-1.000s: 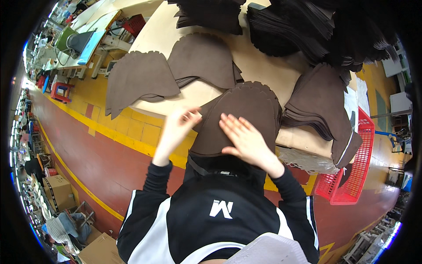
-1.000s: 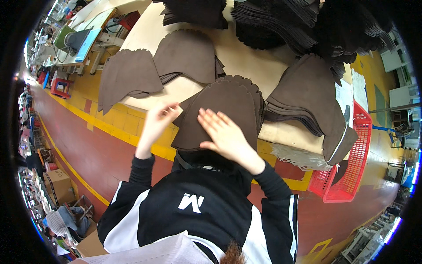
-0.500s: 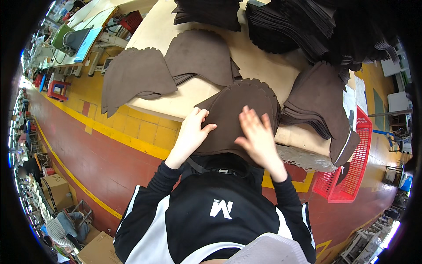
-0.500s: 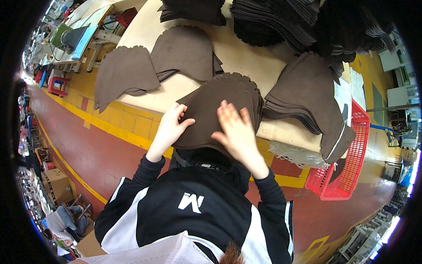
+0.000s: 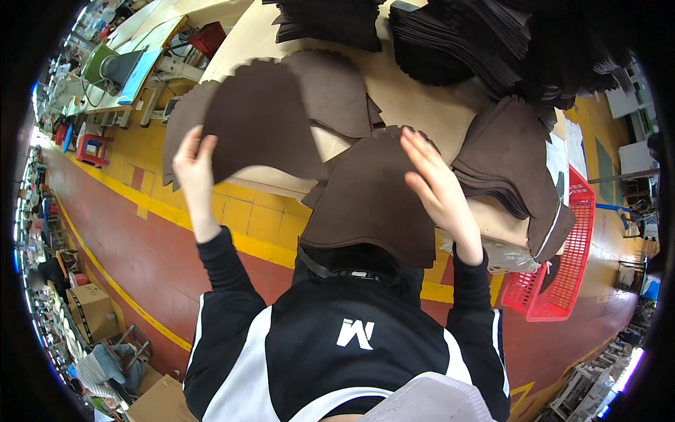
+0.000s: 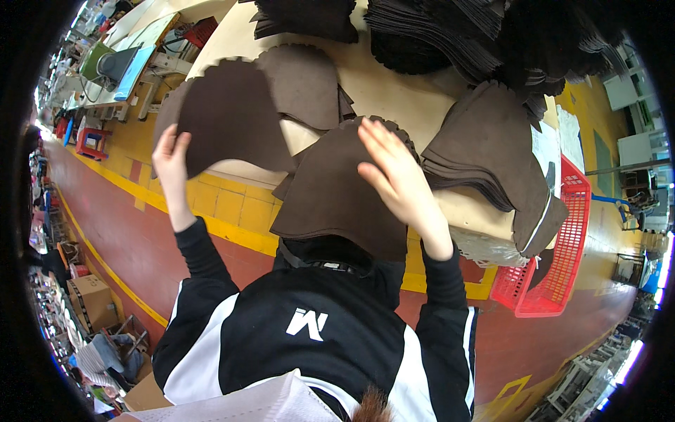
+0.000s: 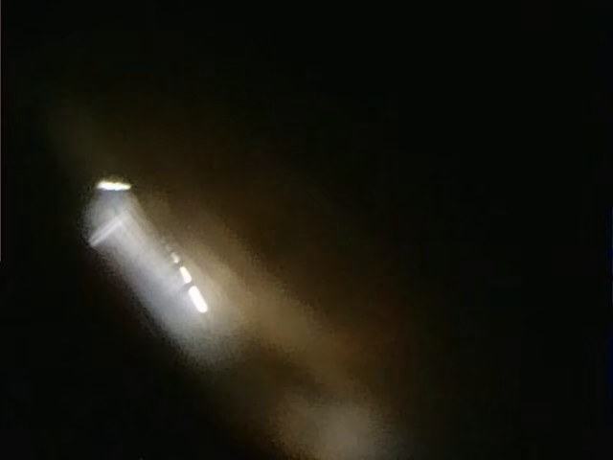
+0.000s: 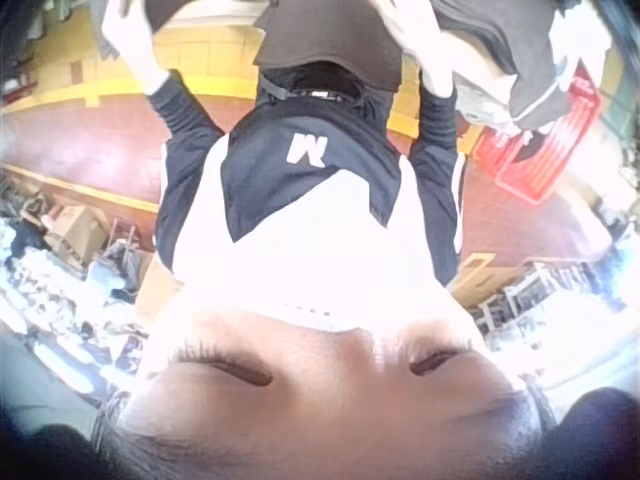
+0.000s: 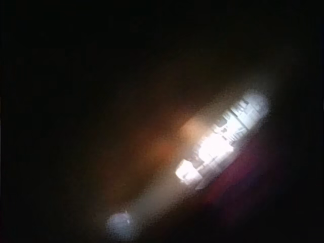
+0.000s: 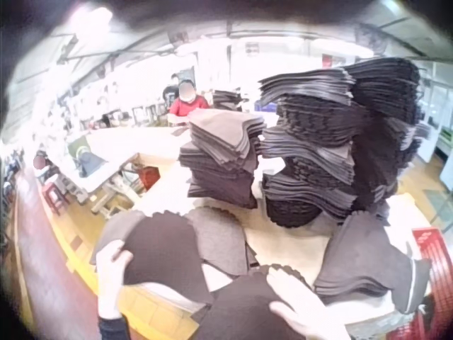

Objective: The person repeatedly picks up brown fabric pieces from a table and stacks them into a neat pile. The hands smooth and align each piece before placing it on the stack. The task continues throughout the clip with no other objects handled.

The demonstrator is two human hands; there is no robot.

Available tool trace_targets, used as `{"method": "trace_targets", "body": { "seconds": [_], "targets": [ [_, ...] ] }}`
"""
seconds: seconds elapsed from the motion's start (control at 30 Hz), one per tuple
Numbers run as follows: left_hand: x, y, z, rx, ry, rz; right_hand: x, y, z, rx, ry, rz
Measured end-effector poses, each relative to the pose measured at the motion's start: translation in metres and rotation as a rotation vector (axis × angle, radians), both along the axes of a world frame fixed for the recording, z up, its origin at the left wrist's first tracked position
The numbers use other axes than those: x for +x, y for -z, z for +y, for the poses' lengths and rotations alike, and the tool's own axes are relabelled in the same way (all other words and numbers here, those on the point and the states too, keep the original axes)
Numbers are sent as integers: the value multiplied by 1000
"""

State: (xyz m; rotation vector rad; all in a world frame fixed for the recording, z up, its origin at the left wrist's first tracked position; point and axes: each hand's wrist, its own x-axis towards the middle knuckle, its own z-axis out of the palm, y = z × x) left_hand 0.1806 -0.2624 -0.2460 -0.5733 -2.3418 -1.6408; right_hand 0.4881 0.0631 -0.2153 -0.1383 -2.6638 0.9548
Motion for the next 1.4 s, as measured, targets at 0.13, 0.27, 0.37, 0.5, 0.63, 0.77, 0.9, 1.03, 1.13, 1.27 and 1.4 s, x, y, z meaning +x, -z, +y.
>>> {"method": "trace_targets", "body": {
  "seconds": [0.13, 0.27, 0.37, 0.5, 0.63, 0.77, 0.9, 1.03, 1.13, 1.27, 1.4],
  "targets": [
    [-19, -25, -27, -520, -210, 212, -29, 56, 0, 450, 19, -33],
    [50, -8, 7, -142, 184, -253, -5, 60, -58, 311, -190, -141],
    [105, 23, 49, -303, 505, -339, 21, 58, -86, 151, -385, -242],
    [152, 47, 96, -380, 567, -83, 38, 45, -87, -76, -546, -392],
    [159, 34, 107, -296, 514, -19, 26, 23, -42, 39, -276, -163],
    [162, 28, 106, -57, 557, -525, 24, 48, -31, 173, -31, -136],
    [149, 42, 110, 24, 591, -853, 46, 49, -64, -12, -297, -302],
    [139, 47, 114, 75, 612, -891, 63, 34, -67, -406, -714, -418],
    [133, 38, 119, 77, 606, -940, 56, 11, -60, -346, -641, -289],
    [129, 43, 121, 96, 614, -957, 32, 25, -53, 132, -301, -246],
    [128, 43, 124, 86, 616, -943, -1, 52, -20, 463, -52, -117]
  ]
}}
